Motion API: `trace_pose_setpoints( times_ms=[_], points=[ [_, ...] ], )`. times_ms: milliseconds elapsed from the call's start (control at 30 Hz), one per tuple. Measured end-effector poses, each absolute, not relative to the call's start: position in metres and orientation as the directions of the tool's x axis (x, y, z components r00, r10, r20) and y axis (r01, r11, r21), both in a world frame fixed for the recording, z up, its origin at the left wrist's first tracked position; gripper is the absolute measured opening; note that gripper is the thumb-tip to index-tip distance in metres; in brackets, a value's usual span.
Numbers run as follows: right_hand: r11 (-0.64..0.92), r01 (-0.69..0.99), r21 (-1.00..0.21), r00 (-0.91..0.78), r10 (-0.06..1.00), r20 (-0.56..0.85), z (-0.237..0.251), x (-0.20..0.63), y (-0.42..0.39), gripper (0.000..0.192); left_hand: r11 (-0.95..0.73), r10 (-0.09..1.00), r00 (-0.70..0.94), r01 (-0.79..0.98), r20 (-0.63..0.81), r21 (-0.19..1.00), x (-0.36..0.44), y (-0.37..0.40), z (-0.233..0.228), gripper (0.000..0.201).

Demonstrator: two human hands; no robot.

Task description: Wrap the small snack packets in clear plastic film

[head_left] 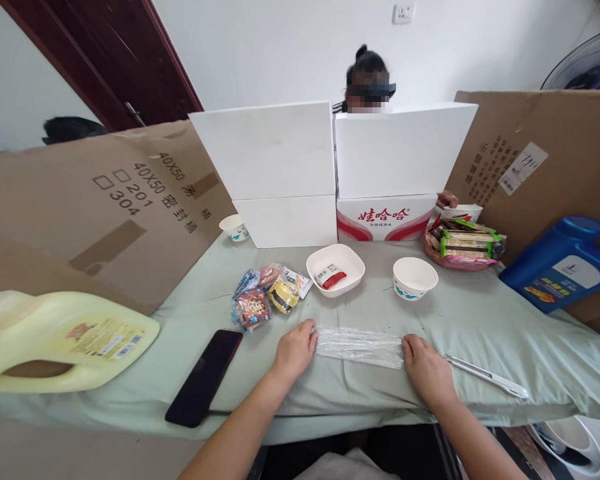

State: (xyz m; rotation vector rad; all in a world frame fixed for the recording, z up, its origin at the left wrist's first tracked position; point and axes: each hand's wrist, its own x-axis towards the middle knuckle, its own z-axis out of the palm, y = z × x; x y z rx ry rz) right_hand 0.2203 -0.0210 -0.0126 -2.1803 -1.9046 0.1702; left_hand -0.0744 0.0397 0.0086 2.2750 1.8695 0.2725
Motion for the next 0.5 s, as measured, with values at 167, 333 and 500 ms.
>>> trace_pose_setpoints(
  times_ms=[167, 333, 500],
  points=[
    [-0.13, 0.981, -0.143, 0.145, 0.984, 0.102, -0.019, 0.216, -0.02, 0.026, -0.142, 0.99, 0.137, 0.98, 0.043, 0.14, -0.071, 0.04, -0.001, 0.015],
    [-0.123, 0.98, -0.159, 0.152, 0.97, 0.192, -0.023, 0.22, -0.022, 0.028, -0.151, 0.981, 0.145, 0.988, 0.128, 0.039, -0.066, 0.041, 0.007, 0.014],
    [0.091, 0.975, -0.201, 0.037, 0.829, 0.557, -0.003, 0.221, -0.028, 0.035, -0.377, 0.835, 0.301, 0.923, 0.46, 0.08, -0.054, 0.027, 0.025, 0.019]
  ],
)
